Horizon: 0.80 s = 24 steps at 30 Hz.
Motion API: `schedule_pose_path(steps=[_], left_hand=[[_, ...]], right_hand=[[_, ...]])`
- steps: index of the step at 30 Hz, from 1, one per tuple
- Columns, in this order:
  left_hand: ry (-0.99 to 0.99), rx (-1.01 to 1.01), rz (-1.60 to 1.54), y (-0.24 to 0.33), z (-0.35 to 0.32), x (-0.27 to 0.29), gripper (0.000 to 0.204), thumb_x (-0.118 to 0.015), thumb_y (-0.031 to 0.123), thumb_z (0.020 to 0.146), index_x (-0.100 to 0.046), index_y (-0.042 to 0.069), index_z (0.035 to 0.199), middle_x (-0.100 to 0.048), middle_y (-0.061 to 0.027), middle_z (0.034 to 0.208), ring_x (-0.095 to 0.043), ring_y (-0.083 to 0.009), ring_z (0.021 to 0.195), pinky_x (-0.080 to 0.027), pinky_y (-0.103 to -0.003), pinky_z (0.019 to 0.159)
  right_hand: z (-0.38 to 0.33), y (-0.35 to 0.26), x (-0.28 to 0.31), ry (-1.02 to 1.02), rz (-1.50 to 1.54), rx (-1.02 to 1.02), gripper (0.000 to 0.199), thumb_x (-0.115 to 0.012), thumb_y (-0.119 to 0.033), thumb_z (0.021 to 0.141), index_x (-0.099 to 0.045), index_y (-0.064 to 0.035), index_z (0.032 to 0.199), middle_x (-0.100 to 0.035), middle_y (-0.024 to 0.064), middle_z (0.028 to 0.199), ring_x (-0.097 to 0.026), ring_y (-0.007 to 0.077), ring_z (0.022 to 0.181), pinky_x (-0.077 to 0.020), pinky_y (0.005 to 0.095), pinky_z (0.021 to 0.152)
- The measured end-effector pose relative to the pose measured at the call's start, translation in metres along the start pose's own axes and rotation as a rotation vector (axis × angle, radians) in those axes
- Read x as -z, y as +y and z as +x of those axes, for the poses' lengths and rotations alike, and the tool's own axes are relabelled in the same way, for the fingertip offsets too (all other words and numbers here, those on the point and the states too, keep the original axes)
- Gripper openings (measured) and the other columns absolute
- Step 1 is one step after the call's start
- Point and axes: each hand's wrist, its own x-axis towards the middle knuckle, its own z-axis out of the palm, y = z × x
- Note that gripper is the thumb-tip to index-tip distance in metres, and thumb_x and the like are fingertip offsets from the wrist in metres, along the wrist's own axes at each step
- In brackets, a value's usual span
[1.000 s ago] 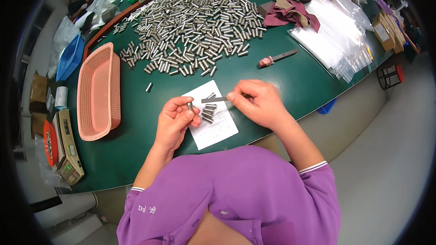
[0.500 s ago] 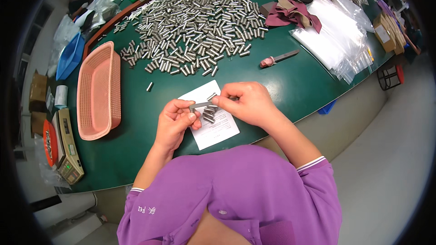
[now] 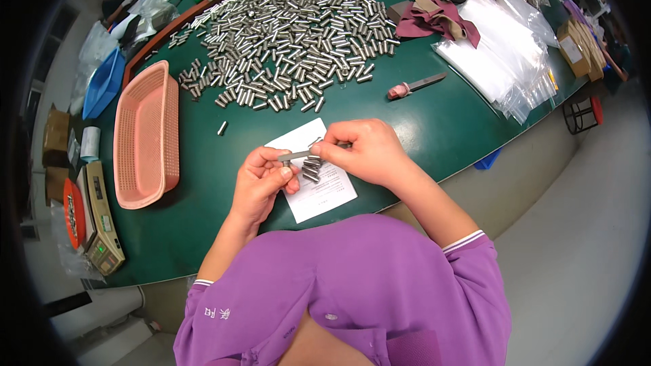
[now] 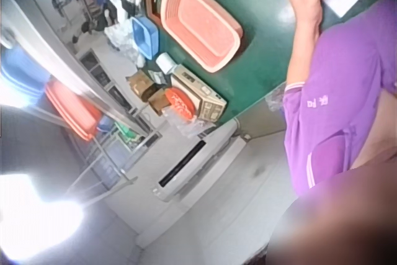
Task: The person sorts small cylindrical metal parts from a large pile on a green workbench. They pick up the parts by hand, align them in rows on a white paper sheet, and occasionally use a metal file to smooth the edges of the parts. The person continues this repetitive sorting and filing process throughout the clip.
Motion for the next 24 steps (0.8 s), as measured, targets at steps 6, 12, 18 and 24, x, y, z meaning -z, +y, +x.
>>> schedule_pose_path(steps=[6, 12, 18, 24], left_hand=[[-0.001, 0.022, 0.009, -0.002, 0.001, -0.001, 0.023, -0.066, -0.002, 0.090, -0.060, 0.002, 0.112, -0.070, -0.0131, 0.090, -0.068, -0.0157, 0.071, -0.055, -0.026, 0.062], [0.021, -0.038, 0.067, -0.002, 0.000, 0.000, 0.023, -0.066, -0.004, 0.090, -0.060, 0.001, 0.111, -0.070, -0.0136, 0.089, -0.067, -0.0153, 0.069, -0.054, -0.026, 0.061], [0.030, -0.018, 0.024, -0.002, 0.001, -0.002, 0.023, -0.065, -0.004, 0.090, -0.060, 0.002, 0.112, -0.070, -0.0128, 0.088, -0.066, -0.0147, 0.068, -0.053, -0.025, 0.059], [0.017, 0.006, 0.006, -0.003, 0.002, -0.001, 0.023, -0.065, -0.004, 0.090, -0.060, 0.003, 0.111, -0.070, -0.0129, 0.090, -0.066, -0.0150, 0.068, -0.053, -0.026, 0.060]], right_hand=[[-0.003, -0.003, -0.004, 0.012, 0.007, 0.040, 0.026, -0.074, -0.035, 0.084, -0.072, -0.0104, 0.076, -0.066, 0.0036, 0.064, -0.061, 0.0182, 0.056, -0.0461, 0.0332, 0.053], [0.002, -0.009, -0.012, -0.029, 0.004, 0.087, 0.024, -0.075, -0.035, 0.083, -0.073, -0.0115, 0.076, -0.066, 0.0032, 0.064, -0.061, 0.0192, 0.056, -0.0462, 0.0337, 0.053], [-0.002, 0.000, 0.004, 0.002, 0.046, -0.049, 0.027, -0.076, -0.036, 0.083, -0.073, -0.0096, 0.076, -0.064, 0.0044, 0.062, -0.060, 0.0159, 0.054, -0.0440, 0.0318, 0.051], [-0.003, 0.000, 0.001, 0.014, -0.011, -0.005, 0.027, -0.075, -0.036, 0.083, -0.073, -0.0107, 0.075, -0.065, 0.0050, 0.063, -0.062, 0.0208, 0.056, -0.0458, 0.0340, 0.052]])
